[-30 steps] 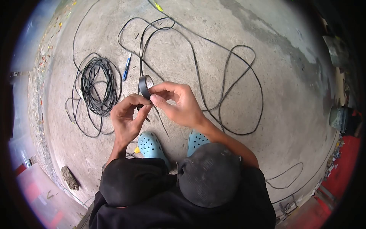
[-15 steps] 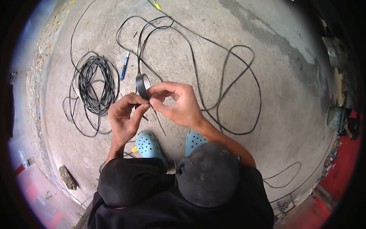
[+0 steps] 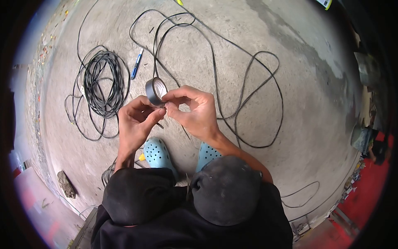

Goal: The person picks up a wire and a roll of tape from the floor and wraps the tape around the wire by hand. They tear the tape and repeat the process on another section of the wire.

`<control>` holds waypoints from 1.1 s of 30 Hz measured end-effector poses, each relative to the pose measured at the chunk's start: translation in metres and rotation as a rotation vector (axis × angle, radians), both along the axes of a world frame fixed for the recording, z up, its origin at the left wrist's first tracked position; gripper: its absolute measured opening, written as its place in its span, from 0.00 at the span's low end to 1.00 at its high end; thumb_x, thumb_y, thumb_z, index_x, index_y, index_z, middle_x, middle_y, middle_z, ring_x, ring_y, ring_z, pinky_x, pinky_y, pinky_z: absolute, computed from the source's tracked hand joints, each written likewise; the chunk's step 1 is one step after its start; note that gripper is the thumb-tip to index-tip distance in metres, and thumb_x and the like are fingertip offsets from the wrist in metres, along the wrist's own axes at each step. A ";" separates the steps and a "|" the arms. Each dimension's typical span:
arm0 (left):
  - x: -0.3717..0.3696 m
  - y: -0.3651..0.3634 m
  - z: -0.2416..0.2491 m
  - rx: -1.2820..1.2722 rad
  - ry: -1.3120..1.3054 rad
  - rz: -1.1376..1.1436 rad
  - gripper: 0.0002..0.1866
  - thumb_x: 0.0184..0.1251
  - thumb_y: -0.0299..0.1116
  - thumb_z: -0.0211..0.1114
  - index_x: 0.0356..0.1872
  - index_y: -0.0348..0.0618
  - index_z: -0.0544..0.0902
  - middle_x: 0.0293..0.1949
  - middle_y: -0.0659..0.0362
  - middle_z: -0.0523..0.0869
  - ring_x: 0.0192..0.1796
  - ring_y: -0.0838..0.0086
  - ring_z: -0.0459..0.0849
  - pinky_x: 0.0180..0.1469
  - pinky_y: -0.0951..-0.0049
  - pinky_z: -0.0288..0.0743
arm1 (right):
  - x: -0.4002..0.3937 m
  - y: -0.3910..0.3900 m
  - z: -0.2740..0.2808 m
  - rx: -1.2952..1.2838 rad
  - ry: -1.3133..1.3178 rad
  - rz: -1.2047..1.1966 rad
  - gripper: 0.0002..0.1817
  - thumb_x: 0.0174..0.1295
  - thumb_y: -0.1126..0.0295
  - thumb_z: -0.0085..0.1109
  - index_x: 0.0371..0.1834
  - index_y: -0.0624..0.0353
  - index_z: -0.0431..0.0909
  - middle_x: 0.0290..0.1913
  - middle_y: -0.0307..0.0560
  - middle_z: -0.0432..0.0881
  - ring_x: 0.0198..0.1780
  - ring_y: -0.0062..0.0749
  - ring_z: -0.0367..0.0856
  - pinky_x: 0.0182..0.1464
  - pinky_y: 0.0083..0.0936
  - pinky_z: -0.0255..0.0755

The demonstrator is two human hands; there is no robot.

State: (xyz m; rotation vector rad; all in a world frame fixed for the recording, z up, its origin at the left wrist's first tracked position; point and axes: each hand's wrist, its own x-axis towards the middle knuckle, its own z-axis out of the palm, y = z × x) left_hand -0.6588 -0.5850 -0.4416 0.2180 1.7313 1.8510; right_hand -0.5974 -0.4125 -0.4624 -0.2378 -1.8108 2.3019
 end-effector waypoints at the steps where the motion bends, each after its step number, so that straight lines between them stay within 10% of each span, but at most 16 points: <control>1: 0.002 0.001 0.001 0.022 -0.008 0.030 0.07 0.66 0.19 0.73 0.43 0.30 0.84 0.38 0.58 0.88 0.40 0.79 0.86 0.47 0.76 0.82 | -0.001 0.000 0.002 -0.014 0.001 -0.006 0.10 0.60 0.84 0.66 0.45 0.68 0.86 0.42 0.47 0.88 0.45 0.26 0.86 0.52 0.26 0.80; 14: -0.008 0.000 0.003 0.052 0.072 -0.011 0.05 0.64 0.20 0.71 0.39 0.30 0.86 0.34 0.59 0.88 0.34 0.81 0.84 0.38 0.79 0.79 | -0.006 0.012 0.010 0.069 0.129 0.219 0.11 0.59 0.85 0.60 0.44 0.65 0.81 0.43 0.44 0.81 0.48 0.27 0.80 0.57 0.29 0.75; 22: -0.005 0.011 0.007 -0.047 0.430 0.093 0.03 0.61 0.17 0.68 0.36 0.31 0.85 0.30 0.58 0.87 0.30 0.80 0.84 0.35 0.78 0.78 | -0.006 0.017 0.041 0.522 0.240 0.223 0.13 0.51 0.67 0.74 0.39 0.57 0.87 0.55 0.46 0.69 0.48 0.35 0.75 0.56 0.35 0.72; 33: -0.013 0.014 0.019 -0.185 1.193 0.278 0.16 0.43 0.11 0.71 0.36 0.37 0.85 0.29 0.55 0.85 0.27 0.67 0.82 0.28 0.72 0.74 | 0.002 0.025 0.048 0.299 0.132 0.242 0.26 0.63 0.45 0.69 0.32 0.61 0.91 0.46 0.42 0.71 0.43 0.28 0.70 0.48 0.29 0.66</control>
